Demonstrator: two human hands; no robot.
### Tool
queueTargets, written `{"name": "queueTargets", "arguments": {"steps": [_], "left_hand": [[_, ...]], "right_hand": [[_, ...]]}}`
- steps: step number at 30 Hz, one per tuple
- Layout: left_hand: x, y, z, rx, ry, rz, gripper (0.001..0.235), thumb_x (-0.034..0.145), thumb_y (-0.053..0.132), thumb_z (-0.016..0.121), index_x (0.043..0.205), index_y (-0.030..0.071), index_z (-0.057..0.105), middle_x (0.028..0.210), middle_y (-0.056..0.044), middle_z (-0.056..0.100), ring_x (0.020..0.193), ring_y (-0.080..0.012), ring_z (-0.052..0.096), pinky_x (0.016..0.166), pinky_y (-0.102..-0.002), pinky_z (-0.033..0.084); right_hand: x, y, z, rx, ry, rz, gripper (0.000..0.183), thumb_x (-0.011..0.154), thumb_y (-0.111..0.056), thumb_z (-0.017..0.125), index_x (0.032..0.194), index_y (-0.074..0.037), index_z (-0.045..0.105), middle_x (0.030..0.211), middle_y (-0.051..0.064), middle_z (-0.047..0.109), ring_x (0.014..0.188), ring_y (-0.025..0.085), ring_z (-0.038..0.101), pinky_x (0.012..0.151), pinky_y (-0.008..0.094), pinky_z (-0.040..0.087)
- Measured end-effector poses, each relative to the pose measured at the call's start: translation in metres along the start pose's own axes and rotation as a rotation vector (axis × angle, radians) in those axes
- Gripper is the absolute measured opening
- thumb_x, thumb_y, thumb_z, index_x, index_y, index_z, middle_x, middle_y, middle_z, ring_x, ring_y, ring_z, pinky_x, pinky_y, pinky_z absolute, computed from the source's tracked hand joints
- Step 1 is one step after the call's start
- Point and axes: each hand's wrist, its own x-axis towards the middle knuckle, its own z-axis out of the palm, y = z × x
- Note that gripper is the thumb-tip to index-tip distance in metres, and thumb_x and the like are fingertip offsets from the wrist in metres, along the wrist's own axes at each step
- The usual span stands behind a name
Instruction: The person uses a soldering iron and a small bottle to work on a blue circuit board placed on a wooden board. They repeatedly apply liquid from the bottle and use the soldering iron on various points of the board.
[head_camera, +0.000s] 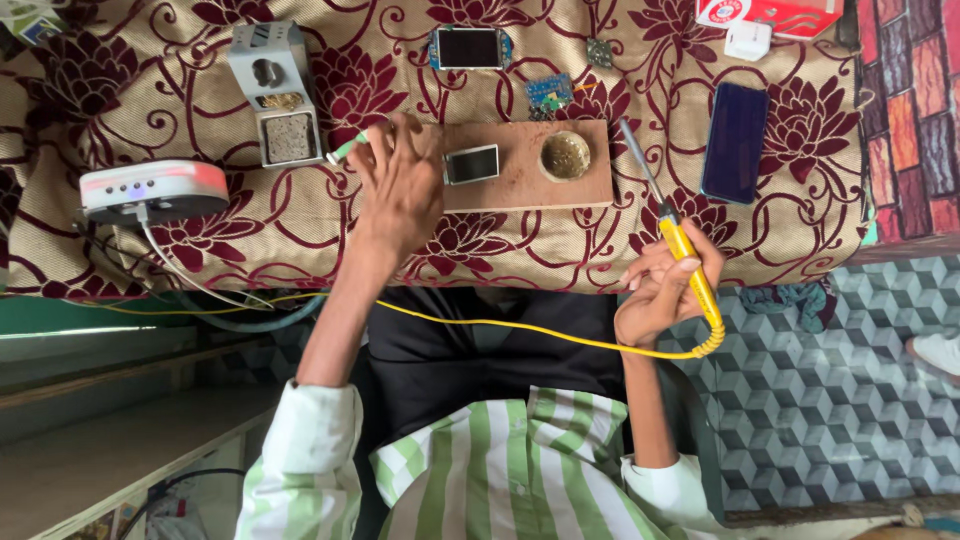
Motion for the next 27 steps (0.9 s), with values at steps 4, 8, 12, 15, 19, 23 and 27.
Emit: {"name": "queueTargets", "arguments": {"steps": [4, 8, 12, 15, 19, 23, 27], "left_hand": [[0.005, -0.01, -0.001, -0.165, -0.103, -0.002, 0.04, 0.103, 0.026, 0.061, 0.137, 0.005, 0.052, 0.144, -0.03, 0.036, 0.129, -0.0448, 0.034, 0.103, -0.066, 0.024], [0.001, -0.009, -0.002, -0.152, -0.172, -0.022, 0.056, 0.095, 0.03, 0.066, 0.142, 0.004, 0.048, 0.142, -0.036, 0.031, 0.127, -0.0515, 0.029, 0.1, -0.071, 0.019], [0.003, -0.006, 0.0, -0.064, -0.116, 0.025, 0.062, 0.098, 0.036, 0.069, 0.146, 0.004, 0.047, 0.144, -0.036, 0.032, 0.125, -0.0525, 0.03, 0.098, -0.073, 0.019], [0.002, -0.007, 0.004, -0.171, -0.258, -0.083, 0.055, 0.097, 0.034, 0.068, 0.145, 0.014, 0.05, 0.147, -0.022, 0.037, 0.131, -0.0448, 0.034, 0.109, -0.066, 0.023], [0.004, 0.003, 0.018, -0.08, -0.106, -0.154, 0.061, 0.086, 0.031, 0.071, 0.141, 0.01, 0.054, 0.149, -0.021, 0.041, 0.137, -0.0457, 0.034, 0.107, -0.067, 0.027], [-0.008, 0.021, 0.038, 0.062, 0.356, -0.123, 0.077, 0.085, 0.044, 0.073, 0.141, -0.002, 0.049, 0.143, -0.028, 0.043, 0.132, -0.0503, 0.036, 0.103, -0.07, 0.029], [-0.019, 0.026, 0.047, -0.185, 0.162, -0.275, 0.047, 0.107, 0.029, 0.07, 0.142, 0.004, 0.051, 0.148, -0.032, 0.037, 0.122, -0.0445, 0.041, 0.103, -0.064, 0.032]], "right_hand": [[-0.008, -0.002, -0.006, 0.0, 0.036, 0.05, 0.049, 0.119, -0.036, 0.04, 0.139, 0.008, 0.047, 0.083, 0.014, 0.058, 0.051, 0.013, 0.049, 0.05, 0.023, 0.035], [-0.016, -0.002, -0.013, -0.029, 0.034, 0.094, 0.05, 0.116, -0.037, 0.04, 0.141, 0.007, 0.044, 0.085, 0.016, 0.061, 0.055, 0.014, 0.051, 0.051, 0.022, 0.035], [-0.021, 0.005, -0.011, -0.065, 0.002, 0.049, 0.049, 0.118, -0.036, 0.041, 0.142, 0.007, 0.047, 0.079, 0.015, 0.06, 0.049, 0.013, 0.05, 0.048, 0.021, 0.034], [-0.022, 0.013, -0.009, -0.122, 0.029, 0.019, 0.048, 0.121, -0.034, 0.042, 0.144, 0.008, 0.048, 0.081, 0.017, 0.06, 0.053, 0.015, 0.052, 0.052, 0.022, 0.037], [-0.02, 0.016, -0.017, -0.087, 0.065, 0.015, 0.047, 0.118, -0.033, 0.042, 0.142, 0.007, 0.046, 0.082, 0.015, 0.06, 0.054, 0.015, 0.05, 0.055, 0.024, 0.045], [-0.03, 0.015, -0.014, -0.11, 0.12, -0.02, 0.047, 0.118, -0.033, 0.041, 0.141, 0.007, 0.047, 0.081, 0.013, 0.058, 0.054, 0.015, 0.047, 0.05, 0.022, 0.042], [-0.032, 0.014, -0.018, -0.177, 0.125, -0.056, 0.045, 0.124, -0.034, 0.042, 0.136, 0.009, 0.05, 0.063, 0.008, 0.052, 0.05, 0.015, 0.044, 0.055, 0.024, 0.035]]}}
